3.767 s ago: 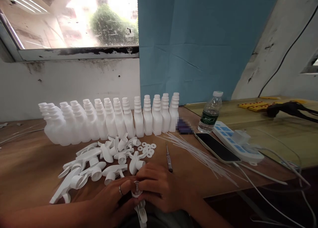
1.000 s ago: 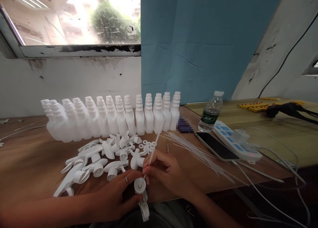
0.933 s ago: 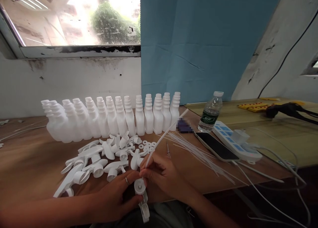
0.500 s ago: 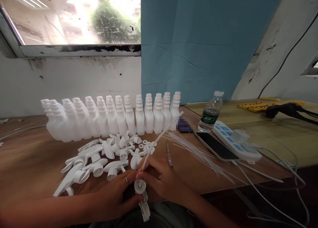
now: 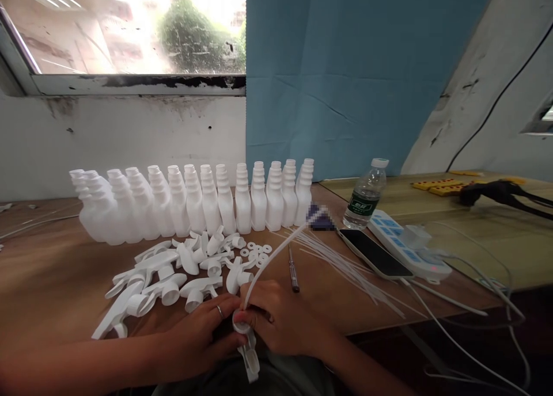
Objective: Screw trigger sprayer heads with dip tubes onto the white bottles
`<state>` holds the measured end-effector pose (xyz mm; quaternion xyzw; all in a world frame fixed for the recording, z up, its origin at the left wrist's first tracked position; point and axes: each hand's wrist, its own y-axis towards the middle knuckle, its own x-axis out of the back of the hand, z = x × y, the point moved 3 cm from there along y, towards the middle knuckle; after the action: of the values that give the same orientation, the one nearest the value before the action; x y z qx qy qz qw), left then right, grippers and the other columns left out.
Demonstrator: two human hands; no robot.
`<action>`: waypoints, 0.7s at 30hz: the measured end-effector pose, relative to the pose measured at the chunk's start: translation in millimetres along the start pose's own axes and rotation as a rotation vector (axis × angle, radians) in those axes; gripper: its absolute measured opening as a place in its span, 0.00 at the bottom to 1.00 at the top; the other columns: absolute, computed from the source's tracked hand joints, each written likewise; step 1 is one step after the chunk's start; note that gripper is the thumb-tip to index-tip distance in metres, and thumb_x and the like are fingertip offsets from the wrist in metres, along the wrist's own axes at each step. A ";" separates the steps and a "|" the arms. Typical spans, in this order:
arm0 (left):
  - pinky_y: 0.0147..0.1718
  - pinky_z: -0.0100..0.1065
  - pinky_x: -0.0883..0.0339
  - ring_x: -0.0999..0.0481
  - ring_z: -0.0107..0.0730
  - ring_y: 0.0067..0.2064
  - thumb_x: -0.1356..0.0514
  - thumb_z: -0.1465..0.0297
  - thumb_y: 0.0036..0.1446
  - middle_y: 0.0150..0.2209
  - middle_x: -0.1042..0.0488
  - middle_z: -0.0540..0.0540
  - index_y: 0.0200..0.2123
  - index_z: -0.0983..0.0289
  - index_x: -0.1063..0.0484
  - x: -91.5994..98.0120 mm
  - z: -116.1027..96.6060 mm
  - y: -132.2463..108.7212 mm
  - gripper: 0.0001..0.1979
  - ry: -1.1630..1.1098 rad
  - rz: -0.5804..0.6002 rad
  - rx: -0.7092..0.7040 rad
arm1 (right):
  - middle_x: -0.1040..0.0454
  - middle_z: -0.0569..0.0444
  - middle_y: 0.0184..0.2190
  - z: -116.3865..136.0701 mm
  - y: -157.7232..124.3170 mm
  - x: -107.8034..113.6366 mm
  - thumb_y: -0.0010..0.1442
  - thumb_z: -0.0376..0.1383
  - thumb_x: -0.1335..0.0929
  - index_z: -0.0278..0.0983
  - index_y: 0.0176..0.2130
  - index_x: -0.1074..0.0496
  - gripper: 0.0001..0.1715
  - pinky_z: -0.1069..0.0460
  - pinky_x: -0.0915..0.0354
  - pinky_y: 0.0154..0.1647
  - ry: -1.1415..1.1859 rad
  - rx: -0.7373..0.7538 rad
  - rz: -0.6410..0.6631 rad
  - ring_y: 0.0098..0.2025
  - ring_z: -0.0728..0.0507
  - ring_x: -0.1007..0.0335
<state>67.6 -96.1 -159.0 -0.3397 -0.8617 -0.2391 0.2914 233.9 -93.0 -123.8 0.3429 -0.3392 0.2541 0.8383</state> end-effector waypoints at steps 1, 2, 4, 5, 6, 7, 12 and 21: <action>0.55 0.32 0.37 0.29 0.34 0.53 0.44 0.65 0.64 0.50 0.27 0.54 0.49 0.60 0.33 -0.3 0.2 0.0 0.11 0.000 0.003 0.003 | 0.31 0.56 0.25 0.1 -0.1 -0.7 0.68 0.39 0.40 0.36 0.28 0.35 0.18 0.55 0.40 0.31 0.000 -0.008 0.007 0.27 0.50 0.37; 0.54 0.33 0.37 0.29 0.35 0.53 0.44 0.64 0.64 0.49 0.27 0.54 0.49 0.60 0.33 -0.7 0.8 0.0 0.11 0.003 0.005 0.010 | 0.31 0.56 0.25 -0.5 -0.2 -1.6 0.68 0.38 0.39 0.36 0.28 0.35 0.17 0.55 0.41 0.31 -0.001 -0.017 0.011 0.27 0.50 0.37; 0.54 0.34 0.36 0.29 0.36 0.52 0.44 0.64 0.64 0.49 0.27 0.55 0.48 0.60 0.32 -1.2 2.6 0.1 0.11 0.004 0.001 0.029 | 0.32 0.57 0.25 -4.0 -0.2 -4.5 0.67 0.37 0.38 0.36 0.28 0.35 0.15 0.55 0.41 0.31 0.000 -0.044 0.009 0.27 0.50 0.37; 0.54 0.34 0.36 0.29 0.36 0.52 0.44 0.64 0.64 0.49 0.27 0.55 0.48 0.60 0.32 -1.2 3.3 0.1 0.11 -0.003 -0.004 0.041 | 0.32 0.57 0.25 -7.1 0.0 -6.3 0.66 0.37 0.38 0.36 0.28 0.35 0.15 0.55 0.40 0.31 0.002 -0.065 0.008 0.28 0.50 0.37; 0.54 0.34 0.36 0.29 0.36 0.52 0.44 0.65 0.64 0.49 0.27 0.55 0.48 0.60 0.32 -1.1 3.8 0.2 0.11 -0.013 -0.008 0.053 | 0.32 0.57 0.25 -11.1 0.3 -8.1 0.66 0.38 0.37 0.36 0.28 0.35 0.15 0.55 0.40 0.32 0.009 -0.091 0.010 0.28 0.50 0.37; 0.54 0.34 0.36 0.28 0.35 0.52 0.43 0.65 0.63 0.49 0.27 0.54 0.48 0.60 0.32 -0.8 4.0 0.3 0.11 -0.026 -0.012 0.067 | 0.32 0.57 0.25 -15.5 0.7 -9.7 0.66 0.40 0.36 0.36 0.28 0.34 0.16 0.55 0.40 0.32 0.024 -0.118 0.010 0.28 0.50 0.36; 0.53 0.33 0.36 0.28 0.34 0.51 0.42 0.65 0.62 0.51 0.28 0.53 0.52 0.58 0.33 0.8 0.4 0.3 0.15 -0.068 -0.014 0.114 | 0.28 0.56 0.26 -28.9 -3.3 -4.8 0.64 0.50 0.35 0.36 0.32 0.29 0.21 0.55 0.37 0.32 0.130 -0.110 -0.084 0.29 0.49 0.33; 0.46 0.34 0.33 0.28 0.33 0.43 0.41 0.63 0.59 0.46 0.31 0.54 0.61 0.57 0.47 2.4 1.8 -4.0 0.28 -0.108 0.008 0.191 | 0.28 0.52 0.25 35.5 -29.5 28.5 0.69 0.38 0.39 0.38 0.36 0.29 0.13 0.52 0.35 0.31 0.040 0.349 -0.135 0.28 0.47 0.32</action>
<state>62.6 -96.6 -159.5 -0.3260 -0.8938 -0.1359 0.2765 257.6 -132.7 -95.6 0.4998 -0.2493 0.2591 0.7880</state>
